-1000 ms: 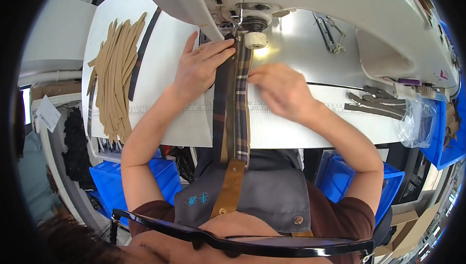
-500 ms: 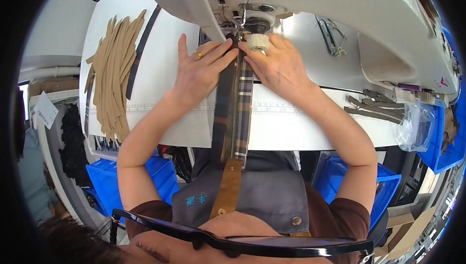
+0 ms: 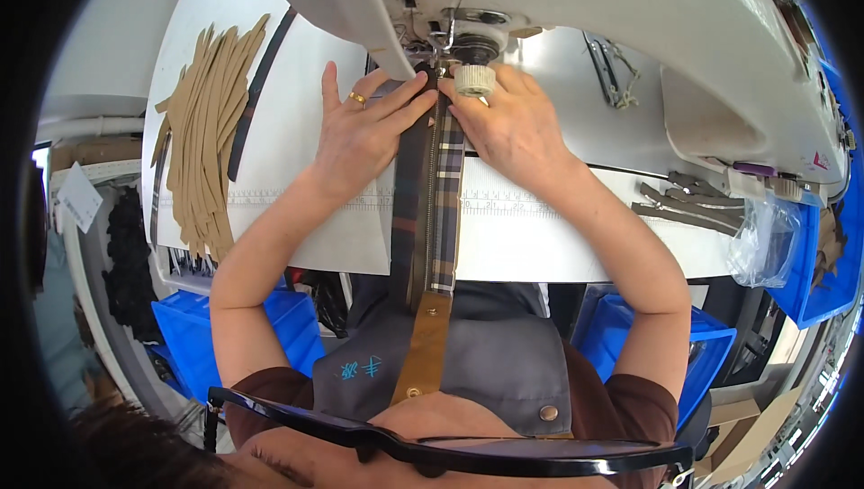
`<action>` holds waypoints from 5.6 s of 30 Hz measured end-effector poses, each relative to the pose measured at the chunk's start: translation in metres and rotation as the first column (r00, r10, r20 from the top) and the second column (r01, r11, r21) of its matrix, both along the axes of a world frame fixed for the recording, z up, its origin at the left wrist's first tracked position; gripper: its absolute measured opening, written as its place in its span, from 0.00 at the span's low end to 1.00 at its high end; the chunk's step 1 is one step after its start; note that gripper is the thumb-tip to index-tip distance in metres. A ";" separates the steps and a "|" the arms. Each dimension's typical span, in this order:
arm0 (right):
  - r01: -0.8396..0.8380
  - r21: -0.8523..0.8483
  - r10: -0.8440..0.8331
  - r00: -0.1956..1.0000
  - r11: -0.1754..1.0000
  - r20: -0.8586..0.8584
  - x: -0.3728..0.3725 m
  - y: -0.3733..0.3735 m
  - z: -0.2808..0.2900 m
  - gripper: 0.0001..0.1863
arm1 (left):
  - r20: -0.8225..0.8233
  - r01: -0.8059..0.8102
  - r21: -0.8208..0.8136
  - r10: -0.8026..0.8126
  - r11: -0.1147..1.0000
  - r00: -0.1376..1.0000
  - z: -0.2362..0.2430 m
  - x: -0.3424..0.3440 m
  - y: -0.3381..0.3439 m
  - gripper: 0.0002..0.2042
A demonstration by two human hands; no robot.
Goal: Operating an industrial sewing machine to stitch leather and fabric straps, including attaching zippers.
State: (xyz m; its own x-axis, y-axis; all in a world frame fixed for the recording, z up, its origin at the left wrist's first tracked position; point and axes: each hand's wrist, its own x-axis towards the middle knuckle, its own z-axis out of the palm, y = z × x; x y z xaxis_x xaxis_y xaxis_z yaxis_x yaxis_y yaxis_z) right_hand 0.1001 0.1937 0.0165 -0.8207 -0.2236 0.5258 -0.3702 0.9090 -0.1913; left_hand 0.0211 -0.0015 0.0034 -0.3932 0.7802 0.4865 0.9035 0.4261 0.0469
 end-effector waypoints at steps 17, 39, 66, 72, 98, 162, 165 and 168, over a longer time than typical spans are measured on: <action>0.060 0.047 -0.060 0.998 0.997 -0.004 -0.001 0.000 0.004 0.16 | 0.047 -0.001 0.023 0.000 1.000 0.999 -0.001 -0.006 0.003 0.21; 0.061 -0.015 -0.061 0.998 0.998 0.000 -0.008 0.005 0.002 0.14 | 0.007 0.022 0.033 -0.022 0.999 1.000 -0.004 -0.011 0.006 0.19; 0.039 0.005 -0.039 0.999 0.999 0.035 -0.002 0.010 -0.001 0.29 | 0.087 0.033 -0.005 -0.033 0.999 0.996 -0.003 -0.008 0.001 0.23; 0.085 0.074 -0.089 0.995 0.994 0.053 -0.002 0.010 -0.004 0.27 | 0.065 0.034 -0.004 -0.034 0.999 0.997 -0.004 -0.012 0.004 0.22; -0.213 -0.199 0.232 0.969 0.957 0.080 0.138 -0.076 0.008 0.22 | 0.342 0.176 0.254 -0.258 0.951 0.904 0.002 0.095 -0.067 0.15; -0.147 -0.198 0.162 0.985 0.969 0.059 0.151 -0.071 -0.004 0.17 | 0.320 0.260 -0.177 -0.195 0.949 0.927 0.020 0.102 -0.073 0.24; -0.159 -0.179 0.170 0.984 0.971 0.045 0.152 -0.069 -0.005 0.18 | 0.323 0.252 -0.156 -0.192 0.955 0.927 0.022 0.104 -0.072 0.23; -0.169 -0.179 0.177 0.984 0.969 0.028 0.151 -0.069 -0.005 0.21 | 0.323 0.242 -0.158 -0.182 0.957 0.929 0.024 0.105 -0.071 0.24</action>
